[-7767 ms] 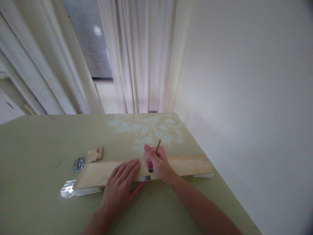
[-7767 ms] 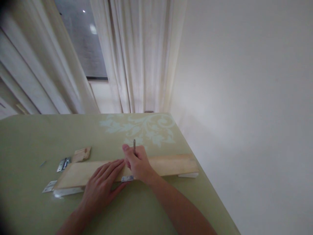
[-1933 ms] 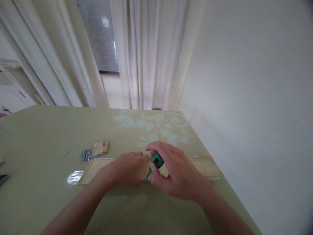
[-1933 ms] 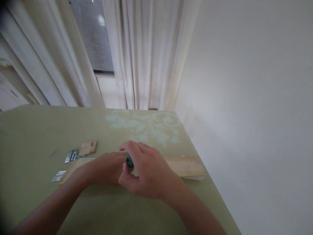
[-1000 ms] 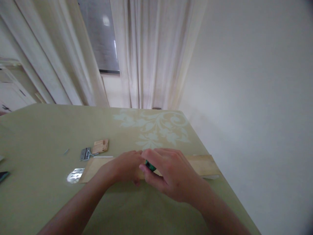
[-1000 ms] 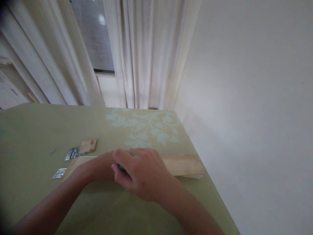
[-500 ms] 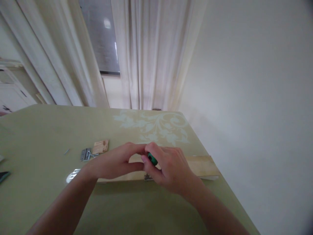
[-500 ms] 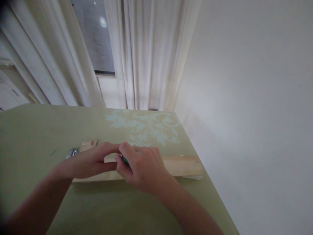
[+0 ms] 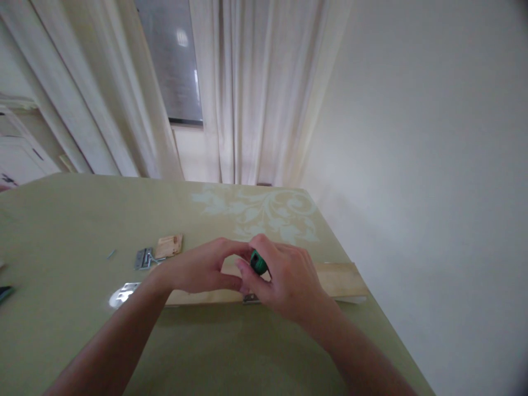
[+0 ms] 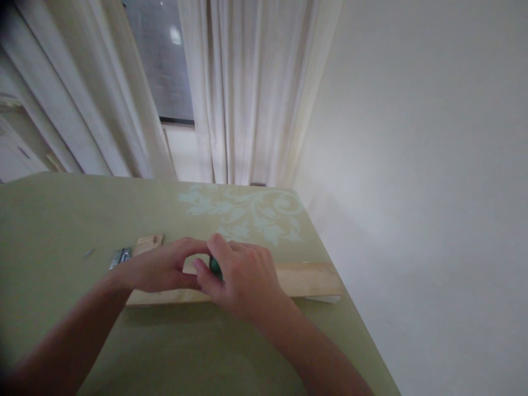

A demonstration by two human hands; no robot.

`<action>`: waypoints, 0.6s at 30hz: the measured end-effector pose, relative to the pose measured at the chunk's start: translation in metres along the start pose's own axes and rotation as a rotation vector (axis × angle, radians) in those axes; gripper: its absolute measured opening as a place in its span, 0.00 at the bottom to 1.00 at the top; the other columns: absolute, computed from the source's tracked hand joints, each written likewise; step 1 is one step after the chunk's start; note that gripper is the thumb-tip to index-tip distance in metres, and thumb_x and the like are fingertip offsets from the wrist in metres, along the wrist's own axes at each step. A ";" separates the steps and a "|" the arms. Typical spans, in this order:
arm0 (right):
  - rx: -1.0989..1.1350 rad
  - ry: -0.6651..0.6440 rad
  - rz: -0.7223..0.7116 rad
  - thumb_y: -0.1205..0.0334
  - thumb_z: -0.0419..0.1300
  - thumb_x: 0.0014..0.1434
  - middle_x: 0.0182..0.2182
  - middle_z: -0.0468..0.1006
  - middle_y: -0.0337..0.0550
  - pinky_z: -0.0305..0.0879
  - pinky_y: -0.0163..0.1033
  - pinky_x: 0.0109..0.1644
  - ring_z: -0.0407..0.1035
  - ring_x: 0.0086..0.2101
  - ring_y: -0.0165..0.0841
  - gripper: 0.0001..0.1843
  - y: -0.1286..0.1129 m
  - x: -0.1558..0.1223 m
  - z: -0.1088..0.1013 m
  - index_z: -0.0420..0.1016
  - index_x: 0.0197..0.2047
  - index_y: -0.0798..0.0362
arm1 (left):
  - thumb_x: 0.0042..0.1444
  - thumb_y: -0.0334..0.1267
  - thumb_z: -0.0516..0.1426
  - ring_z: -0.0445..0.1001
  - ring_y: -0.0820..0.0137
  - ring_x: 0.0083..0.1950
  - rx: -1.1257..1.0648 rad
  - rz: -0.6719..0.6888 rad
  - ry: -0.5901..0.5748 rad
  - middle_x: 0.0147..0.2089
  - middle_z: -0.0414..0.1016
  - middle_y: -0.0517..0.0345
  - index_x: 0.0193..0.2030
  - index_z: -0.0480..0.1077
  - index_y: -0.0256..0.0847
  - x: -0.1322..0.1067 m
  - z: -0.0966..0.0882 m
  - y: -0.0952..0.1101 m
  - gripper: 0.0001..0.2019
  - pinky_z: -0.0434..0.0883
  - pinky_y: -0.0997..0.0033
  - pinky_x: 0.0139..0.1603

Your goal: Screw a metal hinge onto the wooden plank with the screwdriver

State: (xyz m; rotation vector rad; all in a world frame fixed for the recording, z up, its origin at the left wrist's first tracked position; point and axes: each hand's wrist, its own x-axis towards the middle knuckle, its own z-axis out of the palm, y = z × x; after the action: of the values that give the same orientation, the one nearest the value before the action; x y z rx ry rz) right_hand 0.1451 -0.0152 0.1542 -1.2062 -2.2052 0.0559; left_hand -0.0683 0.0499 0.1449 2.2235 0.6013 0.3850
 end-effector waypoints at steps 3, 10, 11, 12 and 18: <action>0.014 0.036 -0.033 0.47 0.59 0.73 0.27 0.78 0.36 0.53 0.38 0.31 0.70 0.27 0.32 0.15 0.001 -0.002 0.002 0.68 0.40 0.48 | 0.50 0.35 0.72 0.70 0.52 0.70 0.259 -0.118 -0.073 0.69 0.75 0.52 0.65 0.74 0.45 0.000 0.009 -0.004 0.34 0.64 0.54 0.73; 0.094 -0.052 -0.263 0.57 0.56 0.75 0.32 0.77 0.39 0.60 0.39 0.41 0.67 0.33 0.34 0.09 0.000 -0.001 -0.005 0.69 0.40 0.49 | 0.47 0.28 0.68 0.80 0.60 0.44 0.425 -0.269 -0.203 0.43 0.85 0.59 0.40 0.80 0.42 0.014 0.027 -0.022 0.13 0.73 0.66 0.46; 0.122 -0.074 -0.295 0.58 0.56 0.75 0.32 0.77 0.39 0.60 0.39 0.41 0.67 0.34 0.34 0.09 0.000 0.000 -0.006 0.69 0.41 0.49 | 0.47 0.29 0.68 0.80 0.60 0.44 0.432 -0.276 -0.202 0.42 0.85 0.59 0.39 0.80 0.42 0.015 0.027 -0.022 0.11 0.73 0.66 0.45; 0.164 -0.105 -0.335 0.59 0.57 0.75 0.33 0.77 0.39 0.61 0.38 0.42 0.67 0.35 0.33 0.07 0.000 0.001 -0.007 0.69 0.41 0.49 | 0.47 0.29 0.69 0.80 0.60 0.44 0.442 -0.283 -0.206 0.42 0.85 0.59 0.38 0.80 0.42 0.015 0.027 -0.021 0.11 0.73 0.66 0.46; 0.162 -0.115 -0.247 0.57 0.59 0.70 0.35 0.78 0.41 0.62 0.38 0.41 0.71 0.37 0.35 0.05 0.002 -0.002 -0.015 0.70 0.44 0.49 | 0.44 0.32 0.73 0.83 0.53 0.50 0.513 -0.326 -0.242 0.49 0.86 0.54 0.45 0.79 0.44 0.017 0.027 -0.029 0.19 0.75 0.62 0.50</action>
State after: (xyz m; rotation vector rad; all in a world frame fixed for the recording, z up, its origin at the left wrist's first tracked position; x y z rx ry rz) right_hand 0.1558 -0.0191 0.1645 -0.8559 -2.3823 0.2025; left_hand -0.0506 0.0593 0.1074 2.5350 0.9936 -0.2311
